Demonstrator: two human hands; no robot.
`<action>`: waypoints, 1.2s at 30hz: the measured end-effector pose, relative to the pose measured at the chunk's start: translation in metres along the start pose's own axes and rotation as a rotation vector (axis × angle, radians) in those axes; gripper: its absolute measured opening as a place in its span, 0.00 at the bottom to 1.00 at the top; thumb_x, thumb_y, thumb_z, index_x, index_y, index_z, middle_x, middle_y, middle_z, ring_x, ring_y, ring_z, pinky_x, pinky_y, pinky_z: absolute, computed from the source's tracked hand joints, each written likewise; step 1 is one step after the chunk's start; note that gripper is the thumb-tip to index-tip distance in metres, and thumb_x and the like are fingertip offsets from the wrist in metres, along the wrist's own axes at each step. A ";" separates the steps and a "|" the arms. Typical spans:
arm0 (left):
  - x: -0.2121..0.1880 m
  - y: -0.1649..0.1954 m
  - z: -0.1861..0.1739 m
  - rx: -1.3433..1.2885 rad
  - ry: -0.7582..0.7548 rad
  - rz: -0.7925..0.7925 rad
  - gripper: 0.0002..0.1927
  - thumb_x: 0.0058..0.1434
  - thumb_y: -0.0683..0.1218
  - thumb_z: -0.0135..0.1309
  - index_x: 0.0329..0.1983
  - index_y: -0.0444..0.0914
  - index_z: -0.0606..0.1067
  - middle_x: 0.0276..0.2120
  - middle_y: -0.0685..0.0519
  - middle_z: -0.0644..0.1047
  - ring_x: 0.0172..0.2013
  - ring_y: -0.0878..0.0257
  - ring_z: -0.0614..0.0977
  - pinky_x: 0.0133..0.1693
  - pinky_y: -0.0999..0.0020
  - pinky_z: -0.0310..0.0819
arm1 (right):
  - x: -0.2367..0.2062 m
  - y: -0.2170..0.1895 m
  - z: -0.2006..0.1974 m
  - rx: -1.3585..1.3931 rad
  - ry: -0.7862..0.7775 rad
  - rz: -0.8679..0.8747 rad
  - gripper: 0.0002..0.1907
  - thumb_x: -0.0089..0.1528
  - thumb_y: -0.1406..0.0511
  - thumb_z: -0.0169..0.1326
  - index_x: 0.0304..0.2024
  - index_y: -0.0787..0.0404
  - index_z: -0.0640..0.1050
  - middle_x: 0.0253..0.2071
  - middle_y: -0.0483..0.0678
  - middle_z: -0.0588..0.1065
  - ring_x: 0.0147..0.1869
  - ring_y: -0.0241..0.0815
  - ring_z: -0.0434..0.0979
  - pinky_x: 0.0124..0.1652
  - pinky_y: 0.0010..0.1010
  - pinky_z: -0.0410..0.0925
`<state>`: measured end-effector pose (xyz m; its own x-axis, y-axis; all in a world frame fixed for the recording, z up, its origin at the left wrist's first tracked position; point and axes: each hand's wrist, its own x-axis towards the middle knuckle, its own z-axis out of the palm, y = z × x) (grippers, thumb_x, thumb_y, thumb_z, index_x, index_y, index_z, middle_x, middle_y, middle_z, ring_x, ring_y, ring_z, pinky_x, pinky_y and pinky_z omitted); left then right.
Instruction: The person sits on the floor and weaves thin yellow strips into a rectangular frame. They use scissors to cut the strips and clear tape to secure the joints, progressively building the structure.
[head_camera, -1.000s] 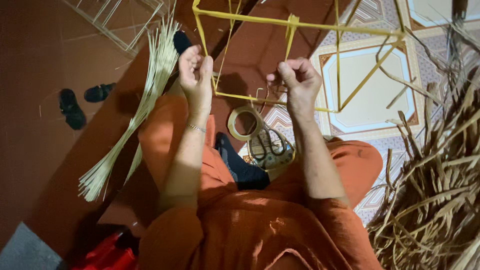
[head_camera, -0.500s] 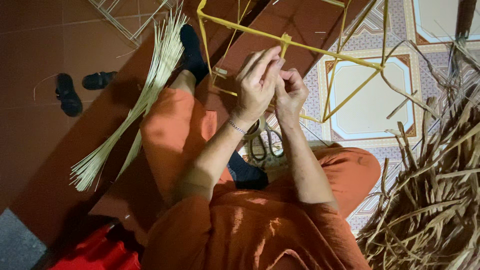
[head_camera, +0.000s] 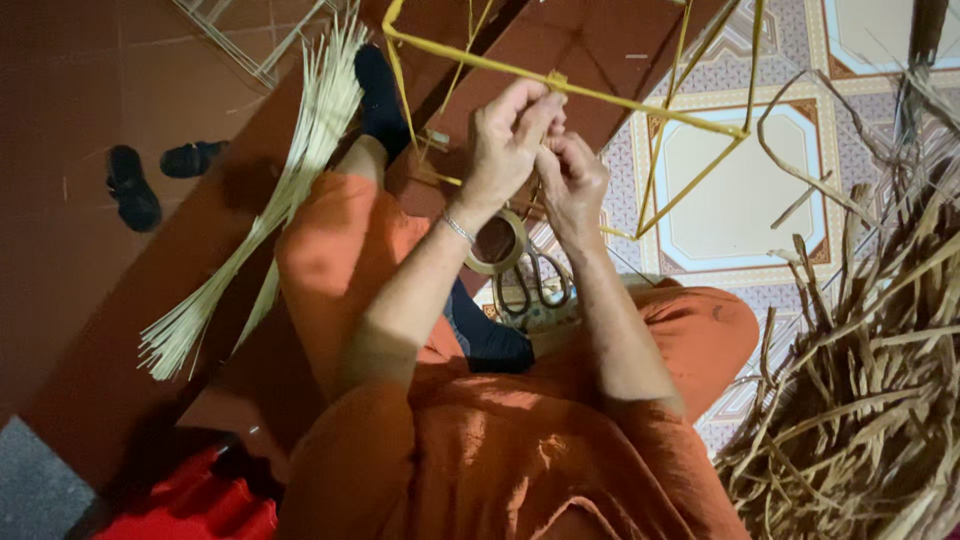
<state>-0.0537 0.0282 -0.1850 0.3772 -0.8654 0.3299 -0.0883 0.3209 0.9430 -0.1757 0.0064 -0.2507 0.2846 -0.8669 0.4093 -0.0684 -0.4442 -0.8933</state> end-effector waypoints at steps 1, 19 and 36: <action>0.003 -0.001 -0.002 -0.001 -0.014 0.006 0.10 0.72 0.45 0.54 0.37 0.33 0.76 0.29 0.54 0.80 0.31 0.70 0.81 0.33 0.73 0.77 | 0.000 -0.003 -0.003 0.034 -0.036 0.032 0.03 0.67 0.72 0.62 0.42 0.68 0.80 0.34 0.43 0.75 0.35 0.30 0.72 0.33 0.22 0.67; 0.026 -0.004 -0.008 -0.058 -0.149 0.028 0.11 0.76 0.47 0.51 0.43 0.33 0.73 0.30 0.53 0.81 0.32 0.69 0.81 0.38 0.70 0.78 | -0.017 0.002 -0.004 0.272 -0.157 0.514 0.07 0.67 0.70 0.61 0.45 0.70 0.82 0.37 0.51 0.81 0.39 0.36 0.81 0.40 0.28 0.77; -0.032 -0.057 -0.030 0.164 -0.236 -0.104 0.11 0.75 0.47 0.47 0.44 0.34 0.73 0.35 0.54 0.80 0.38 0.66 0.83 0.40 0.70 0.78 | -0.020 -0.004 0.003 0.210 0.002 0.280 0.13 0.64 0.72 0.63 0.45 0.65 0.72 0.36 0.49 0.80 0.39 0.36 0.83 0.38 0.29 0.79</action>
<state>-0.0332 0.0494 -0.2504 0.1688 -0.9620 0.2146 -0.2159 0.1763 0.9604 -0.1785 0.0258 -0.2556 0.2803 -0.9492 0.1429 0.0545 -0.1329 -0.9896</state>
